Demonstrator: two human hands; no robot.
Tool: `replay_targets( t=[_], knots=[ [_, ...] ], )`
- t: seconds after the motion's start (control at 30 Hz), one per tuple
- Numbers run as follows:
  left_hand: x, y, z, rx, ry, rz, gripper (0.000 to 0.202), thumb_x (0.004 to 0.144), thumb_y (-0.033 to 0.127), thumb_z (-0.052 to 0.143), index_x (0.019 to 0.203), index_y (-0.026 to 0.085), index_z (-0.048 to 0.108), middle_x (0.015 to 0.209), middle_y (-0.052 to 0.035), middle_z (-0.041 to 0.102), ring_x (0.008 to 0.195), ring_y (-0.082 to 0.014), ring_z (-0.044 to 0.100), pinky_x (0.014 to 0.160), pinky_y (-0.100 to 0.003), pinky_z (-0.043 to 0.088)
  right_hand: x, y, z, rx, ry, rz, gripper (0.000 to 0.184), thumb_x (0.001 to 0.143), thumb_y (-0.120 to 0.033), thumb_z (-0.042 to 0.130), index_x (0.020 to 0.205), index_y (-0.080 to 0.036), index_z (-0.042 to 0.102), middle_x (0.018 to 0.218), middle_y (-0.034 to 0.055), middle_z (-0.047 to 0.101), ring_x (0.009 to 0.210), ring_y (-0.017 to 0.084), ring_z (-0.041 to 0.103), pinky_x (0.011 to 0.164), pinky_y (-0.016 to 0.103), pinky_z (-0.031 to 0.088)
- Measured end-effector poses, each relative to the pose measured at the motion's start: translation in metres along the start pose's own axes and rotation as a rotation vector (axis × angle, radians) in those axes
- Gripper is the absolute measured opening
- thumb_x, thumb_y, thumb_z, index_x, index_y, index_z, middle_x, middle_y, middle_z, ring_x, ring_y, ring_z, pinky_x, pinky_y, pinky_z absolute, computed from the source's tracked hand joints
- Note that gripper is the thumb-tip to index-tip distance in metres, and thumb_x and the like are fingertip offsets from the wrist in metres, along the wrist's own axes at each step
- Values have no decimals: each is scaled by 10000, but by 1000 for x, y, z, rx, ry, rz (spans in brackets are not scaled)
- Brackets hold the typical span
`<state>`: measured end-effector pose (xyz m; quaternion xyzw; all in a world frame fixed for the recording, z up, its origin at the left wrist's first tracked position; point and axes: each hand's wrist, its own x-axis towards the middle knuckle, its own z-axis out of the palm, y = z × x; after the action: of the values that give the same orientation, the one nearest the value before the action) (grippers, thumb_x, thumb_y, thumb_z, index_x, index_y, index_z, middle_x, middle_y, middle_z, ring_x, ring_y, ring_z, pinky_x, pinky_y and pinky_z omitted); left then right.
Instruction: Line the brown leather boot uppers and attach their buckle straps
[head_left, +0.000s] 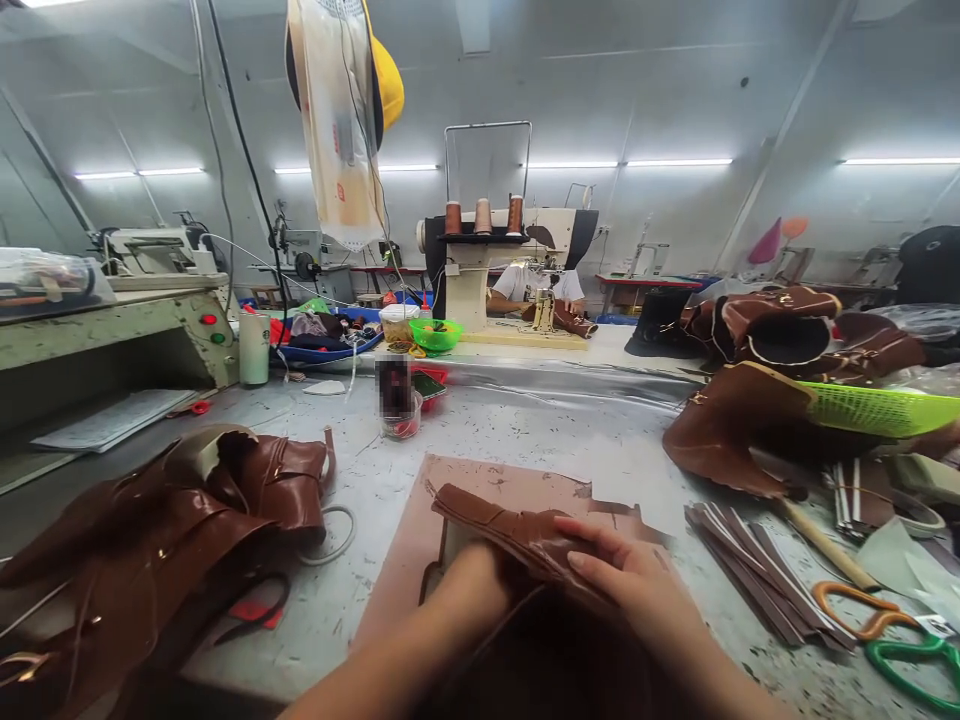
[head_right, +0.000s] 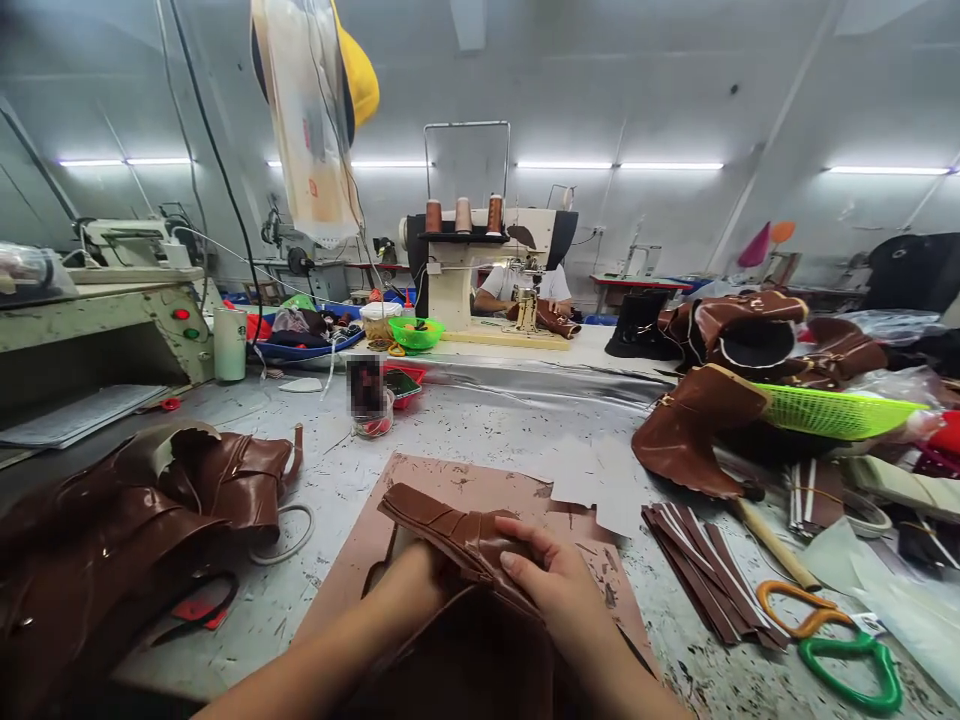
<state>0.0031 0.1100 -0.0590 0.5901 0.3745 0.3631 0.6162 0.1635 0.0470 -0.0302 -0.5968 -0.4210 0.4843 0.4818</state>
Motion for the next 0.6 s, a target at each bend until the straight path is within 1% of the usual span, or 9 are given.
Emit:
replay_targets(
  t=[0.1,0.17,0.27,0.33,0.4,0.47,0.5,0.57,0.6],
  knots=[
    [-7,-1,-24,-40,-7,-182,324,732,331,654,994,142,622,970,-84,663,884,-216,615,806,-360,487,0,-5,-5,-17,18,-29,496,563,-403,672,998,-165,669,1040,97,678,986,291,605,898,415,455],
    [-10,6,-44,-43,-7,-259,344,629,310,716,920,136,658,872,-69,695,876,-241,623,807,-344,477,-4,-7,-6,-47,20,-67,475,589,-403,657,1005,-174,668,1074,98,664,1008,291,597,895,421,461],
    [-10,35,-71,111,-25,-166,245,589,286,708,784,140,678,759,-34,698,840,-237,624,784,-325,473,-15,-11,-6,-184,-33,-191,399,665,-365,605,1018,-186,659,1083,92,661,1031,271,590,893,405,470],
    [-9,69,-79,251,-60,-56,207,613,267,658,773,138,679,756,-28,695,775,-222,626,722,-311,484,-27,-16,-10,-327,-38,-364,359,725,-333,560,1051,-204,639,1075,75,665,1006,240,605,861,369,495],
    [-13,111,-76,437,-87,195,174,644,219,606,783,141,676,777,-23,689,761,-205,618,679,-279,484,-43,-26,-22,-505,22,-592,370,781,-318,522,1137,-232,579,885,36,706,774,183,661,688,292,550],
    [-23,154,-59,738,-25,551,150,712,181,537,777,148,668,799,-22,670,781,-184,606,696,-254,462,-61,-42,-39,-728,164,-820,410,815,-320,517,1219,-261,496,632,-24,648,469,123,573,467,222,505],
    [-31,172,-47,909,-66,715,143,725,161,531,778,154,663,850,-31,661,810,-180,601,716,-250,451,-69,-50,-47,-832,268,-927,426,815,-327,534,1233,-271,472,606,-30,621,404,109,518,422,216,476],
    [-45,195,-18,1176,-266,975,149,767,130,506,778,180,646,883,-30,647,796,-149,597,677,-225,434,-83,-65,-56,-997,423,-1165,432,779,-346,599,1190,-274,489,820,40,651,484,125,555,488,244,495],
    [-50,198,-5,1314,-373,1068,154,785,125,497,774,185,637,843,-29,645,752,-144,594,644,-235,430,-87,-70,-56,-1068,419,-1289,391,771,-337,610,1144,-269,515,966,83,637,582,151,595,556,264,508]
  ],
)
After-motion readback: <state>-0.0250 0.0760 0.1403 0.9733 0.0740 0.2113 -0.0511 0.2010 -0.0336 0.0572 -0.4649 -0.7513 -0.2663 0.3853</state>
